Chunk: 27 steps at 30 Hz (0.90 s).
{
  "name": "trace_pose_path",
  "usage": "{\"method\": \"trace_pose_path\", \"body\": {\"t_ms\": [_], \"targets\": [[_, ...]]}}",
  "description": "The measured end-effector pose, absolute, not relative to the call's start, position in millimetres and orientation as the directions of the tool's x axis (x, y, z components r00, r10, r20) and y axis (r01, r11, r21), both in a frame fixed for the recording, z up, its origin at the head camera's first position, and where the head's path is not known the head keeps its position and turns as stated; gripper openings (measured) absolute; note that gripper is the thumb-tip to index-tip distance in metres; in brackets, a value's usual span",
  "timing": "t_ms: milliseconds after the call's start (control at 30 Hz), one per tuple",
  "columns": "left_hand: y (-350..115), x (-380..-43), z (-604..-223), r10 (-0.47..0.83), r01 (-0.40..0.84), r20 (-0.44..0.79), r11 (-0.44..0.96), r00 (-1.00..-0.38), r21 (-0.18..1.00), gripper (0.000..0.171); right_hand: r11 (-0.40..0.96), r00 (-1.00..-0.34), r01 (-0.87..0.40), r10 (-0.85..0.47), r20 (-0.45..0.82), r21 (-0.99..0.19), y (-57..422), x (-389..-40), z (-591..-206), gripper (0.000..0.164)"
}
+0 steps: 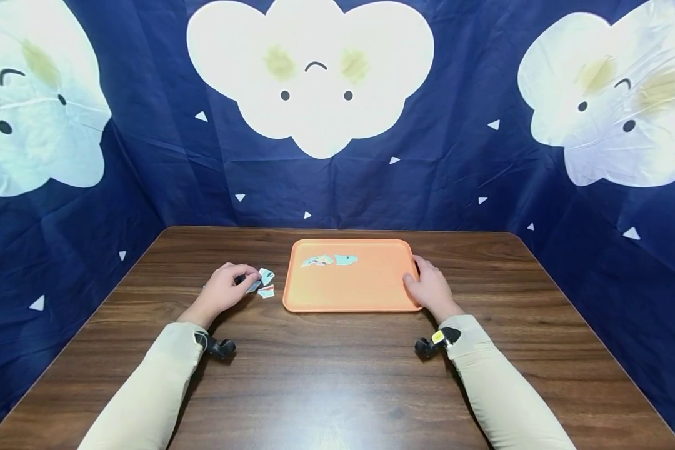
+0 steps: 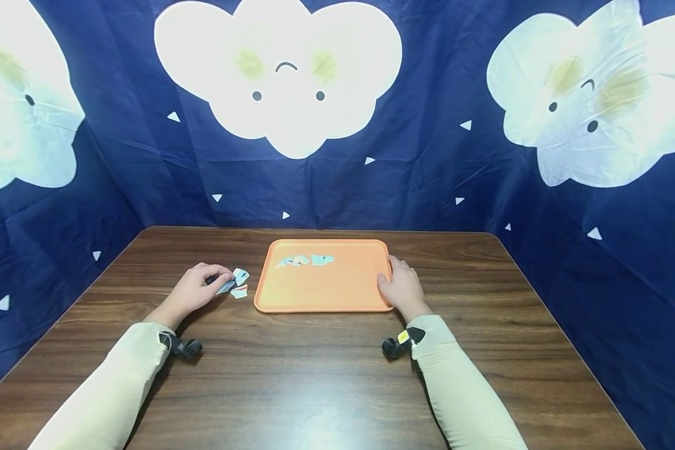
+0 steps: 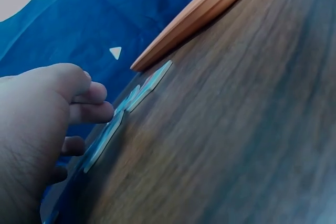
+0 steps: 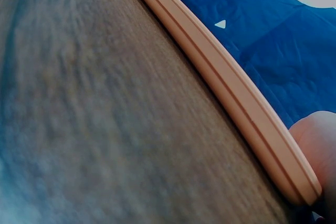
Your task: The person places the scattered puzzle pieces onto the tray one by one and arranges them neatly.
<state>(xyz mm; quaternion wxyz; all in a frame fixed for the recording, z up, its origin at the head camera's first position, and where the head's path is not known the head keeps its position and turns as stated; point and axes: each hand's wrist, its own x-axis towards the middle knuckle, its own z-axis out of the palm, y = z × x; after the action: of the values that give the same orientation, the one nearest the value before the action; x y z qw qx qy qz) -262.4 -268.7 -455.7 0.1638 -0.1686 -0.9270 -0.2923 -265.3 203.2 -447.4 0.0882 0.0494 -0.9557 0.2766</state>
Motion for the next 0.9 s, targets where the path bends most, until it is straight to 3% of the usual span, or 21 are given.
{"method": "trace_pose_path", "body": {"t_ms": [300, 567, 900], "targets": [[-276.3, -258.9, -457.1, 0.311, 0.49, 0.424, 0.761, -0.851, 0.425, 0.008, 0.847, -0.978, -0.15, -0.05, 0.203, -0.51, 202.9, -266.6, -449.6, 0.061], [-284.4, -251.4, -455.9, 0.365, 0.538, 0.449, 0.766, -0.815, 0.353, 0.014, 0.841, -0.975, -0.167, -0.061, 0.216, -0.514, 202.7, -265.3, -450.3, 0.06], [-293.9, -245.6, -458.2, 0.35, 0.511, 0.438, 0.792, -0.828, 0.335, 0.02, 0.84, -0.978, -0.154, -0.054, 0.201, -0.521, 204.1, -264.9, -449.5, 0.061]]}}
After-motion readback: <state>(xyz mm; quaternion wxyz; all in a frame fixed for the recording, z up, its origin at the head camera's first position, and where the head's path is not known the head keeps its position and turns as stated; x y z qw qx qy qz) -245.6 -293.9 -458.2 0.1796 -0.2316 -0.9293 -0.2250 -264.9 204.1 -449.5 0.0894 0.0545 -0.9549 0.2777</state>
